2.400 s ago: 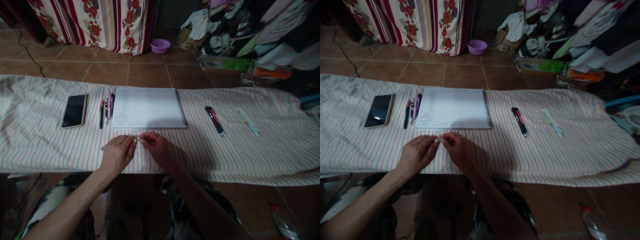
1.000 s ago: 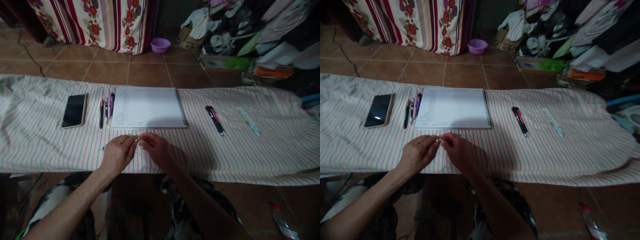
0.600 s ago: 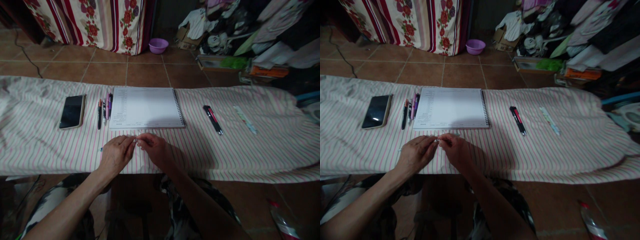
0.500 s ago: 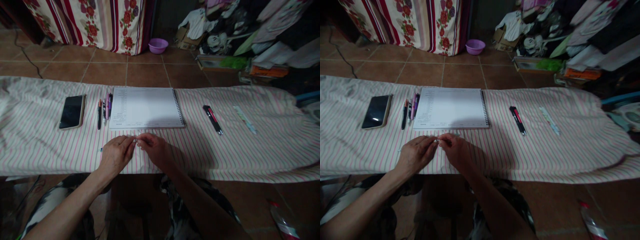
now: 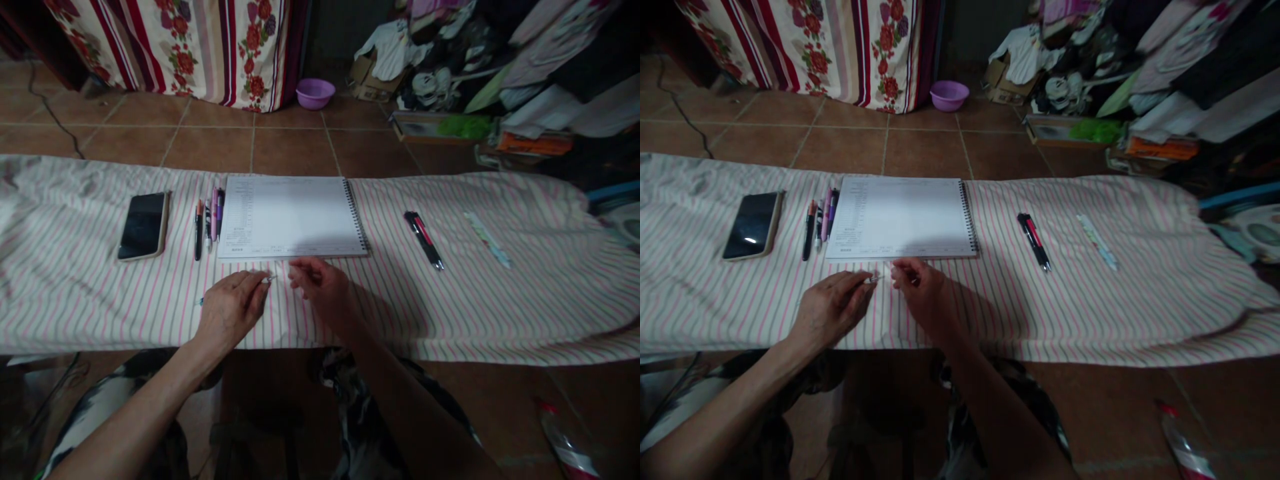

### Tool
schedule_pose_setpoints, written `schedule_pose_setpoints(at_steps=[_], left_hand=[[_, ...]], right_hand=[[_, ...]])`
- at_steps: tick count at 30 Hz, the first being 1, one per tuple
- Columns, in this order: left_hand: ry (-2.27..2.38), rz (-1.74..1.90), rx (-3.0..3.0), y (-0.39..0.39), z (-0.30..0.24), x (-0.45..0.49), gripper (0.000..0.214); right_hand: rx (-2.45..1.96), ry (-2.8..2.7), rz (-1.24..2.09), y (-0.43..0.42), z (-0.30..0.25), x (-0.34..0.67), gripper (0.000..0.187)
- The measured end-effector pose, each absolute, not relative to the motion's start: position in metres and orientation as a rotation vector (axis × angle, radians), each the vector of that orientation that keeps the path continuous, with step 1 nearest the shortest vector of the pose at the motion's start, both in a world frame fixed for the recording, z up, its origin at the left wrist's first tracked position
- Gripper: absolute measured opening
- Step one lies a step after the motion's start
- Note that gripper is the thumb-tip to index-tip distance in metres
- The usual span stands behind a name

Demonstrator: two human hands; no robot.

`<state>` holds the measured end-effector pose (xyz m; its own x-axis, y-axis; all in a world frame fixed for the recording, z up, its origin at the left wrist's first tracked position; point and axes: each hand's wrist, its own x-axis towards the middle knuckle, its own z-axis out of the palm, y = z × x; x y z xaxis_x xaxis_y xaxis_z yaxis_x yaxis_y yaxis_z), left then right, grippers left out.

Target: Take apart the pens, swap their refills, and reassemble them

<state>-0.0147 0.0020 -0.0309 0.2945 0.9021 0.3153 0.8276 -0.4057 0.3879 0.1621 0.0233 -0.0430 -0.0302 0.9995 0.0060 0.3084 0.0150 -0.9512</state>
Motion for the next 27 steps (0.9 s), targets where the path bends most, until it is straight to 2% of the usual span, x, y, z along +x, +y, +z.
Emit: schedule_pose_setpoints(at_steps=[12, 19, 27], left_hand=[[1.643, 0.708, 2.413, 0.002, -0.029, -0.015, 0.025], [1.638, 0.721, 2.44, 0.003, -0.029, -0.015, 0.025], [1.66, 0.691, 2.438, 0.004, -0.028, -0.012, 0.026]], right_hand=[[-1.55, -1.535, 0.633, 0.034, -0.04, 0.195, 0.018], [-1.5, -1.691, 0.634, 0.033, -0.04, 0.197, 0.014], [-1.654, -2.015, 0.475, 0.026, -0.03, 0.183, 0.014]])
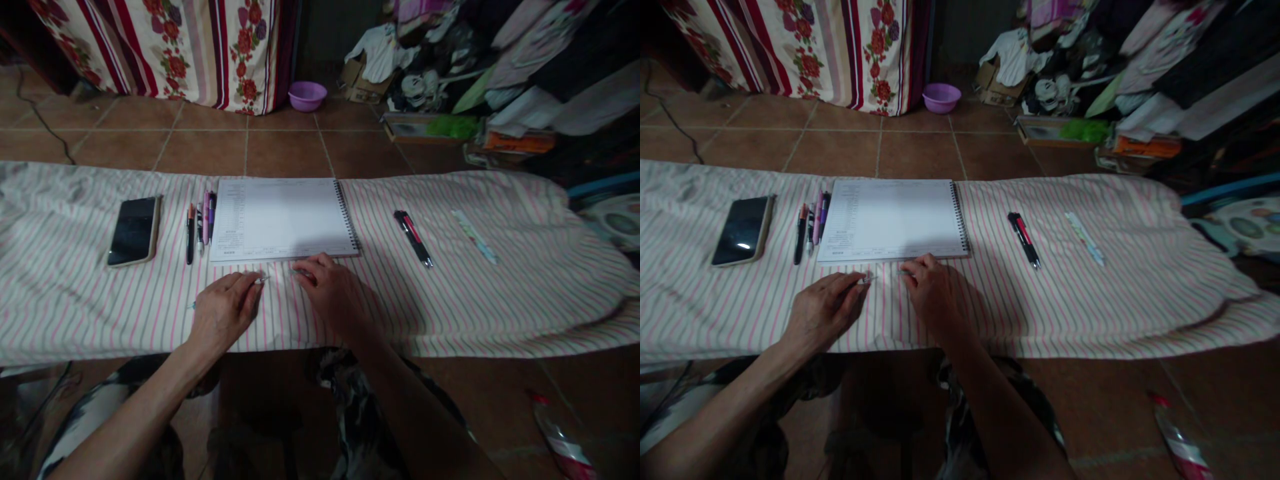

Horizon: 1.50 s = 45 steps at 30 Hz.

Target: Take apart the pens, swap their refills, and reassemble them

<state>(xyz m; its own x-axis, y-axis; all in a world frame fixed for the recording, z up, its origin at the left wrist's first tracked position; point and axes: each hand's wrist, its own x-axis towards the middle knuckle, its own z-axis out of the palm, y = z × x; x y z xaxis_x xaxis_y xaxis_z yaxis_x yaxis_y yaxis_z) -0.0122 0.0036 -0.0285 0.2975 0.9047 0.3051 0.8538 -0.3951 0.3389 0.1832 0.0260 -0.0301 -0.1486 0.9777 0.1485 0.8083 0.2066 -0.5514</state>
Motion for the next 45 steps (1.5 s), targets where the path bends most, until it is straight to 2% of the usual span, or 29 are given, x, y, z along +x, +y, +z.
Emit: schedule_pose_setpoints(at_steps=[15, 26, 45], left_hand=[[1.65, 0.678, 2.412, 0.002, -0.03, -0.013, 0.026], [1.635, 0.697, 2.446, 0.002, -0.031, -0.013, 0.025], [1.626, 0.701, 2.464, 0.003, -0.033, -0.01, 0.026]], right_hand=[[-1.306, -1.859, 0.779, 0.025, -0.039, 0.176, 0.015], [-1.293, -1.703, 0.968, 0.025, -0.042, 0.171, 0.017], [-1.262, -1.732, 0.904, 0.023, -0.041, 0.166, 0.015]])
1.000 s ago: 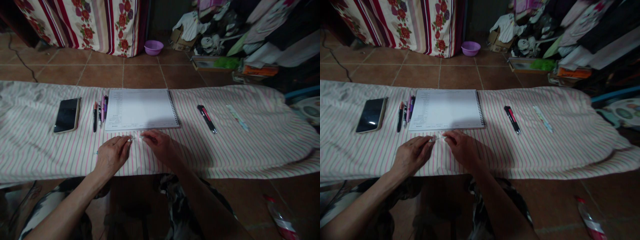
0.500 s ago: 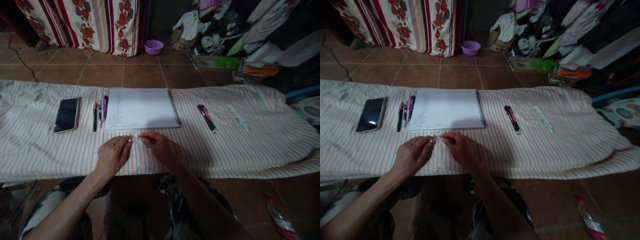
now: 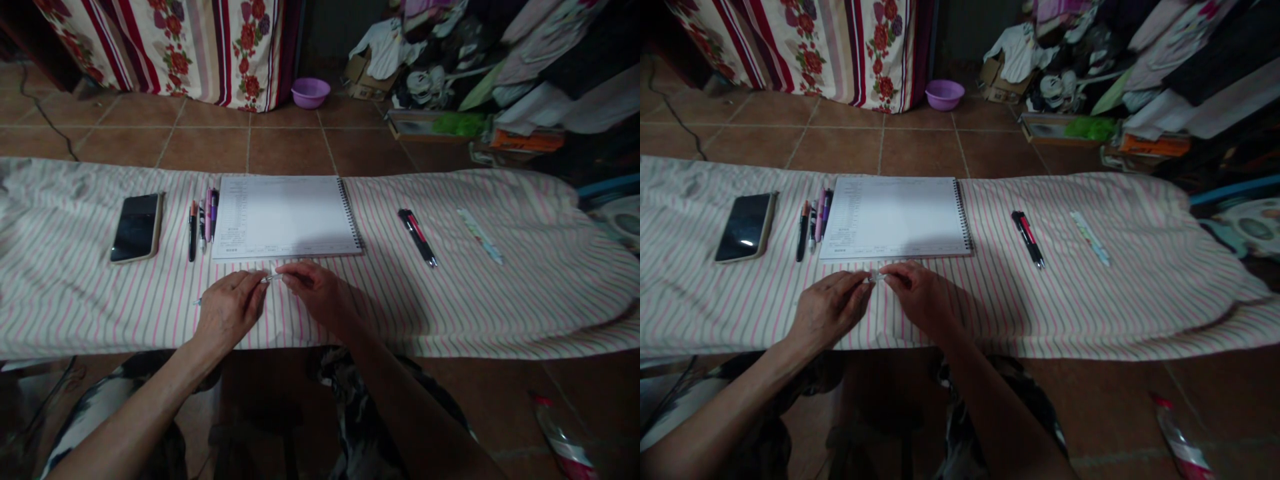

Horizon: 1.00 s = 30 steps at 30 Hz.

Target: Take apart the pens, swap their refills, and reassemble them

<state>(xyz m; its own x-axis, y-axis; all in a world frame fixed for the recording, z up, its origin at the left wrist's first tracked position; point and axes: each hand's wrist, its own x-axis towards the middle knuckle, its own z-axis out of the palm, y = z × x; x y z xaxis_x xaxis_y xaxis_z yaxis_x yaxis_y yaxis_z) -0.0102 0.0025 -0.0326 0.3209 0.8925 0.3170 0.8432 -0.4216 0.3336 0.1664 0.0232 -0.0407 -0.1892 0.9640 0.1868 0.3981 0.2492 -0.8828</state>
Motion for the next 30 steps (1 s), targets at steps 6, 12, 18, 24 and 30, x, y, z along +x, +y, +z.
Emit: schedule_pose_setpoints(at_steps=[6, 12, 18, 24, 30], left_hand=[[1.628, 0.693, 2.442, 0.0022, -0.0336, -0.0101, 0.026], [1.617, 0.709, 2.446, 0.0029, -0.0334, -0.0093, 0.026], [1.625, 0.707, 2.451, 0.002, -0.032, -0.0097, 0.026], [1.631, 0.705, 2.471, 0.001, -0.0325, -0.0096, 0.026], [1.627, 0.704, 2.473, 0.002, -0.033, -0.0098, 0.026]], right_hand=[[-1.243, -1.756, 0.889, 0.0242, -0.0429, 0.1657, 0.015], [-1.235, -1.771, 0.867, 0.0245, -0.043, 0.1658, 0.015], [-1.239, -1.76, 0.873, 0.0242, -0.044, 0.1665, 0.015], [-1.243, -1.749, 0.882, 0.0243, -0.0468, 0.167, 0.016], [-1.224, -1.753, 0.882, 0.0245, -0.0458, 0.1664, 0.016]])
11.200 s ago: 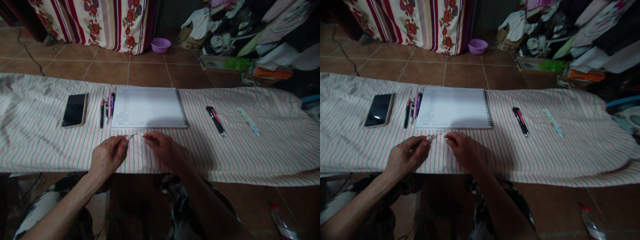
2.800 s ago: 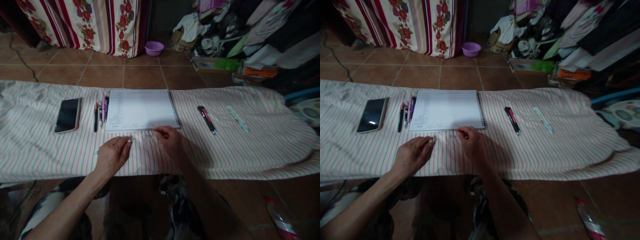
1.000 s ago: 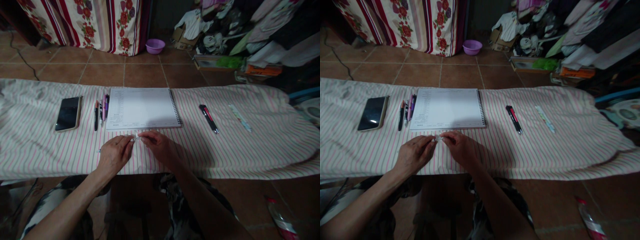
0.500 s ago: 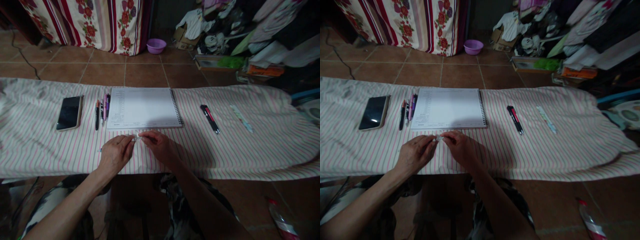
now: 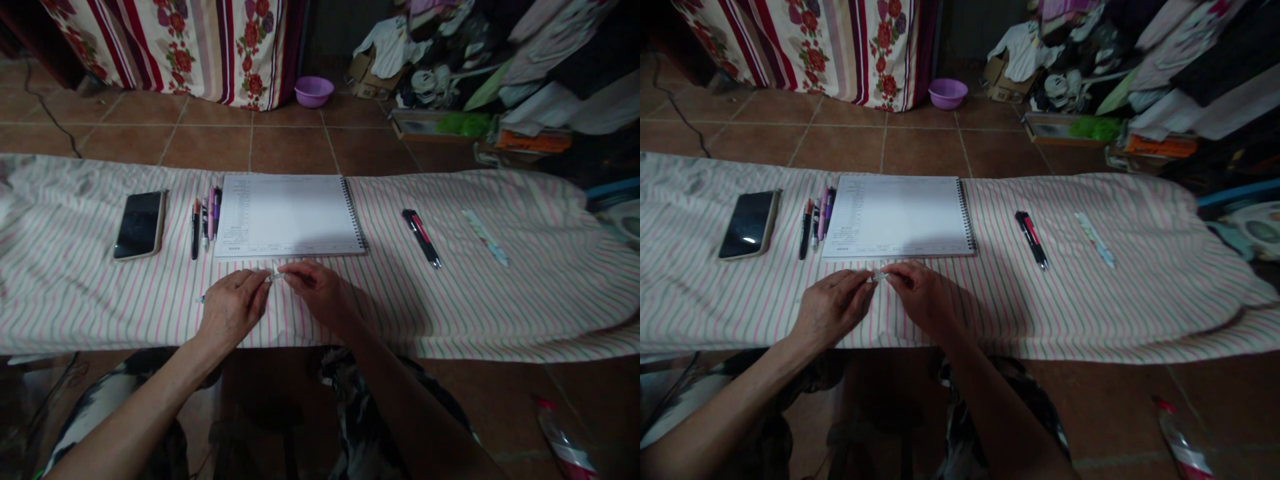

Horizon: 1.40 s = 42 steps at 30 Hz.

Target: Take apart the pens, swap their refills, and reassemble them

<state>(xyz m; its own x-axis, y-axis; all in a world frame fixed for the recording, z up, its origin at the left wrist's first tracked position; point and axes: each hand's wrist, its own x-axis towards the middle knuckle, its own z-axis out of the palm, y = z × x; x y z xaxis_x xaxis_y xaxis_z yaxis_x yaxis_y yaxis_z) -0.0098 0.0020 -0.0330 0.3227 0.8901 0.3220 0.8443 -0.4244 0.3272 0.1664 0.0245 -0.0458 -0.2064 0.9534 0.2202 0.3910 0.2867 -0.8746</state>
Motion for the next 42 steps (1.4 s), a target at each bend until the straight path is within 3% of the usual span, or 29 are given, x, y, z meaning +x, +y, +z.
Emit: schedule_pose_setpoints(at_steps=[42], left_hand=[[1.613, 0.682, 2.449, 0.0008, -0.0294, -0.0077, 0.026]], right_hand=[[-1.239, -1.764, 0.953, 0.026, -0.0485, 0.1669, 0.016]])
